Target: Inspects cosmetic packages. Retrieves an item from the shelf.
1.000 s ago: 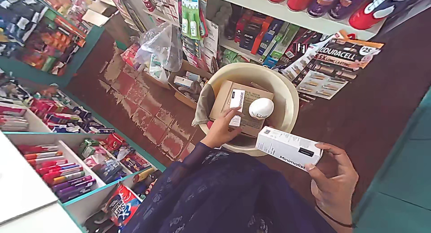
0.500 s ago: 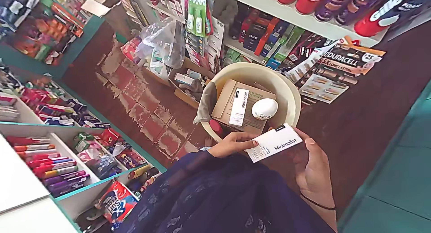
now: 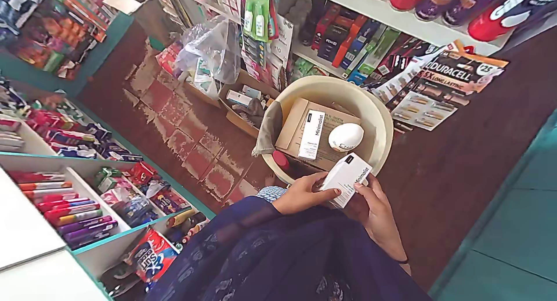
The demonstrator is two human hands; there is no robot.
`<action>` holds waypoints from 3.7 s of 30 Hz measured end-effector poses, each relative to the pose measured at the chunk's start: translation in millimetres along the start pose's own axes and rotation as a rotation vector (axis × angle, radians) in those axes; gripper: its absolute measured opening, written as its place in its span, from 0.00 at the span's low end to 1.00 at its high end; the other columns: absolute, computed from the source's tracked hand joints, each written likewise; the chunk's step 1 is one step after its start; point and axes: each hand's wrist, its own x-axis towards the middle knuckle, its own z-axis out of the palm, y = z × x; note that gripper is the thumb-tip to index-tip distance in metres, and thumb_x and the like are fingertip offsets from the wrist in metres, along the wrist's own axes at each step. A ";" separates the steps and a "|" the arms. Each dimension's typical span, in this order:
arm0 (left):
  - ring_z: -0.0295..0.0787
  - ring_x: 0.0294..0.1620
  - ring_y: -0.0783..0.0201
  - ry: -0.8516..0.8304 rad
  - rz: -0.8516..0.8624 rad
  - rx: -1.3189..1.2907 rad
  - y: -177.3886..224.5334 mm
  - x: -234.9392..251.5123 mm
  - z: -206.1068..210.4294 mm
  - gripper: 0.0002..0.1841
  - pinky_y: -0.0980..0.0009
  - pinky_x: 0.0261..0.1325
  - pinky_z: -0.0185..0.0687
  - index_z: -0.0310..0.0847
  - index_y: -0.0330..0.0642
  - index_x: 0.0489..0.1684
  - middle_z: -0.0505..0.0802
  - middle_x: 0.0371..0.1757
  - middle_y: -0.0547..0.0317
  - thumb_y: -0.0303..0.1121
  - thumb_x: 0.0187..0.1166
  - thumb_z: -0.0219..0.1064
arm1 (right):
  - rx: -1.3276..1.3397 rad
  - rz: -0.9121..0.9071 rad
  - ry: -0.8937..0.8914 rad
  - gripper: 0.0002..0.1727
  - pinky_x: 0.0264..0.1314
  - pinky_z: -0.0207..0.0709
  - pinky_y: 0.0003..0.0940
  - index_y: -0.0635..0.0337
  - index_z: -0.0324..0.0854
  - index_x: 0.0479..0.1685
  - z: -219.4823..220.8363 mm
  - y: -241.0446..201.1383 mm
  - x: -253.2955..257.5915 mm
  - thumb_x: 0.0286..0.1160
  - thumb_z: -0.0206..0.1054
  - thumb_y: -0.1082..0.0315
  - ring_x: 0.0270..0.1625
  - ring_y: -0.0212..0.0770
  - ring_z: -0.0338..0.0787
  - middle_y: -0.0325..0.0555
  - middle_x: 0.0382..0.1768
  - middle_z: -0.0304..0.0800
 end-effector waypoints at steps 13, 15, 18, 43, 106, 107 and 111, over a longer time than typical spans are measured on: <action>0.90 0.65 0.56 -0.015 0.146 -0.049 -4.1 -1.1 6.5 0.42 0.63 0.63 0.90 0.57 0.25 0.86 0.82 0.71 0.33 0.29 0.72 0.76 | -0.106 -0.145 -0.060 0.56 0.60 0.89 0.27 0.55 0.29 0.95 -3.2 -9.2 -4.3 0.71 0.68 0.61 0.64 0.31 0.89 0.46 0.78 0.73; 0.88 0.68 0.55 -0.041 0.193 0.048 -7.9 -1.2 3.5 0.43 0.64 0.67 0.88 0.57 0.22 0.85 0.81 0.73 0.31 0.32 0.72 0.78 | -0.116 -0.137 -0.048 0.58 0.59 0.90 0.25 0.63 0.30 0.92 -1.4 -5.6 -6.5 0.67 0.72 0.65 0.62 0.31 0.91 0.48 0.72 0.77; 0.88 0.68 0.54 -0.132 0.168 0.220 -3.9 2.4 -10.3 0.43 0.61 0.72 0.83 0.63 0.24 0.84 0.86 0.69 0.34 0.38 0.71 0.79 | -0.056 -0.099 -0.021 0.43 0.53 0.92 0.25 0.69 0.47 0.83 -2.6 -0.8 -12.0 0.70 0.70 0.70 0.52 0.29 0.94 0.41 0.57 0.88; 0.81 0.73 0.38 0.497 -0.183 0.789 -15.4 88.6 -46.3 0.48 0.44 0.74 0.77 0.61 0.29 0.85 0.80 0.75 0.30 0.43 0.66 0.81 | -0.091 -0.123 0.156 0.50 0.53 0.89 0.19 0.70 0.49 0.87 -5.7 14.3 -19.1 0.62 0.76 0.69 0.55 0.27 0.93 0.48 0.63 0.86; 0.88 0.69 0.43 0.041 0.892 0.683 -3.8 10.4 16.4 0.19 0.55 0.73 0.82 0.80 0.22 0.69 0.89 0.67 0.33 0.17 0.80 0.61 | 0.328 -0.458 0.195 0.24 0.67 0.85 0.28 0.47 0.73 0.66 -12.5 21.8 -44.9 0.76 0.69 0.49 0.60 0.23 0.91 0.23 0.53 0.94; 0.88 0.70 0.43 0.033 0.890 0.683 -4.5 10.9 18.0 0.19 0.55 0.74 0.81 0.80 0.23 0.69 0.89 0.67 0.34 0.17 0.81 0.60 | 0.251 -0.445 0.177 0.35 0.69 0.83 0.26 0.48 0.68 0.72 -14.0 18.8 -48.2 0.71 0.72 0.40 0.63 0.21 0.89 0.22 0.57 0.92; 0.86 0.72 0.43 -0.066 0.935 0.734 -12.7 16.8 21.2 0.20 0.56 0.78 0.77 0.79 0.25 0.71 0.89 0.68 0.37 0.19 0.81 0.63 | -0.010 -0.481 0.276 0.53 0.68 0.79 0.16 0.74 0.44 0.83 -26.3 33.8 -34.0 0.69 0.75 0.51 0.61 0.15 0.86 0.28 0.62 0.84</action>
